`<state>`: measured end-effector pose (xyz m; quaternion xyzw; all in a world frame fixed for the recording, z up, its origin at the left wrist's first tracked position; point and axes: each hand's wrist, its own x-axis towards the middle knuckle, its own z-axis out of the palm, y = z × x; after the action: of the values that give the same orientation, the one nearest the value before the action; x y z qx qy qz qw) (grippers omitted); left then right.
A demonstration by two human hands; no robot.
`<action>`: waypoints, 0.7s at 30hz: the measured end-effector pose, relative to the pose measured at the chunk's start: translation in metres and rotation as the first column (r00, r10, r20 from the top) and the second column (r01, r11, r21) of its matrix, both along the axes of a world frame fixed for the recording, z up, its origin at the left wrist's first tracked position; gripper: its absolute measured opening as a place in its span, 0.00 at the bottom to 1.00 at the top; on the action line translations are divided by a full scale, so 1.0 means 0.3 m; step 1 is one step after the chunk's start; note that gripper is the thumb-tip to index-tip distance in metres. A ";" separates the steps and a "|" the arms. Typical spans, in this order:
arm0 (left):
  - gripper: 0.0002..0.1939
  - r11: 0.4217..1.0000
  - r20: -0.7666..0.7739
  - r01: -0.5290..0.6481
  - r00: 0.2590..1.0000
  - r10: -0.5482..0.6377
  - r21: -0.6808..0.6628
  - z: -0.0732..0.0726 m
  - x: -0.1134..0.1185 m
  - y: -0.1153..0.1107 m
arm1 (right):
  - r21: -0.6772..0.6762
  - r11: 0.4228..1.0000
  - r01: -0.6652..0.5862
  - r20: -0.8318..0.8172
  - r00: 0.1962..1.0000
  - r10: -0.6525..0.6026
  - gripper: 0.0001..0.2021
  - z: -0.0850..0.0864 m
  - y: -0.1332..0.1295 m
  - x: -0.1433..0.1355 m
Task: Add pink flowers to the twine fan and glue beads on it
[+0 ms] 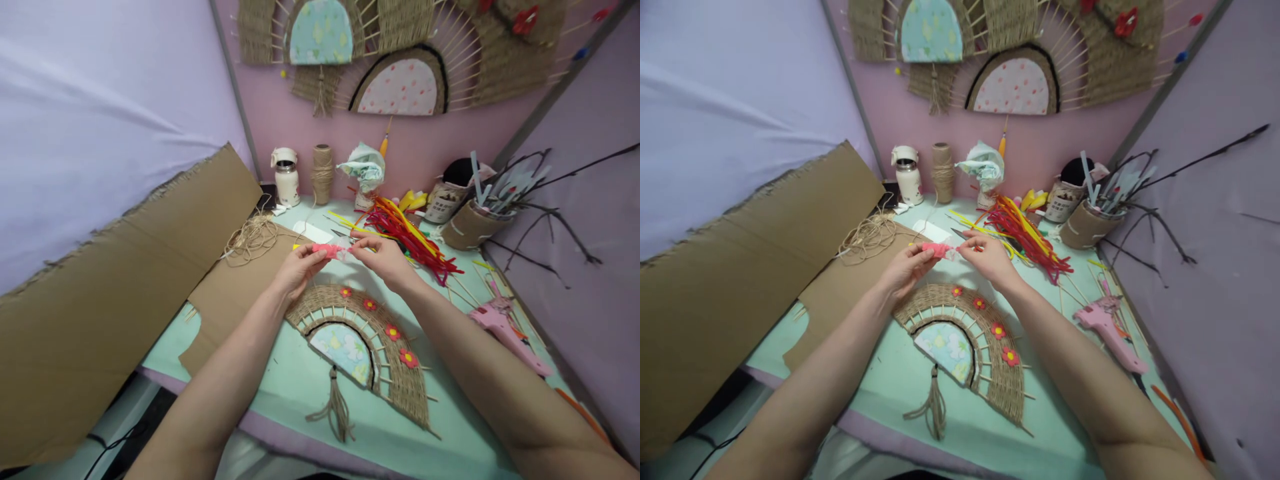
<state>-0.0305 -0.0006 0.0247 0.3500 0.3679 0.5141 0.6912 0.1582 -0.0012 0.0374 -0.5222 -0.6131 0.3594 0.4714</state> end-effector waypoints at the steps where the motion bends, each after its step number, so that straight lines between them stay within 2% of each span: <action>1: 0.12 1.000 -0.006 -0.020 1.000 0.020 0.007 -0.005 -0.001 0.002 | -0.035 0.999 0.006 -0.053 0.999 -0.008 0.05 0.002 0.004 0.004; 3: 0.15 0.997 -0.067 -0.069 0.995 0.072 0.038 -0.020 -0.001 0.007 | -0.123 0.992 -0.018 -0.187 0.982 -0.005 0.06 0.009 0.008 0.010; 5: 0.20 0.987 -0.244 -0.117 0.959 0.142 0.112 -0.043 0.001 0.012 | -0.217 0.973 -0.076 -0.324 0.946 0.001 0.07 0.015 0.007 0.013; 6: 0.21 0.977 -0.370 -0.124 0.911 0.182 0.175 -0.057 0.001 0.015 | -0.255 0.962 -0.101 -0.379 0.925 -0.004 0.08 0.018 0.005 0.013; 7: 0.22 0.962 -0.502 -0.108 0.835 0.224 0.250 -0.071 0.000 0.017 | -0.282 0.951 -0.124 -0.424 0.906 -0.008 0.09 0.020 0.003 0.012; 9: 0.22 0.919 -0.706 -0.008 0.638 0.307 0.393 -0.095 -0.004 0.022 | -0.313 0.936 -0.158 -0.486 0.874 -0.015 0.11 0.023 -0.001 0.007; 11: 0.21 0.872 -0.797 0.118 0.477 0.370 0.475 -0.108 -0.011 0.022 | -0.329 0.927 -0.180 -0.524 0.851 -0.021 0.11 0.026 -0.005 0.000; 13: 0.24 0.839 -0.817 0.174 0.394 0.420 0.515 -0.105 -0.016 0.016 | -0.340 0.920 -0.195 -0.545 0.838 -0.023 0.11 0.030 -0.010 -0.008; 15: 0.25 0.804 -0.786 0.163 0.389 0.480 0.571 -0.085 -0.014 0.003 | -0.339 0.915 -0.219 -0.555 0.832 -0.006 0.10 0.036 -0.017 -0.015; 16: 0.23 0.781 -0.754 0.147 0.418 0.507 0.607 -0.072 -0.010 -0.006 | -0.333 0.913 -0.236 -0.558 0.830 0.012 0.10 0.040 -0.022 -0.019; 19: 0.19 0.737 -0.623 0.084 0.602 0.499 0.671 -0.037 0.014 -0.035 | -0.308 0.902 -0.302 -0.563 0.822 0.083 0.08 0.049 -0.040 -0.034; 21: 0.20 0.763 -0.544 0.034 0.722 0.429 0.646 -0.025 0.032 -0.051 | -0.300 0.885 -0.355 -0.566 0.813 0.135 0.08 0.051 -0.053 -0.047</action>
<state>-0.0210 -0.0160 0.0173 0.6700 0.4379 0.5205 0.2976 0.1440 -0.0170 0.0528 -0.4007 -0.4377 0.6632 0.4561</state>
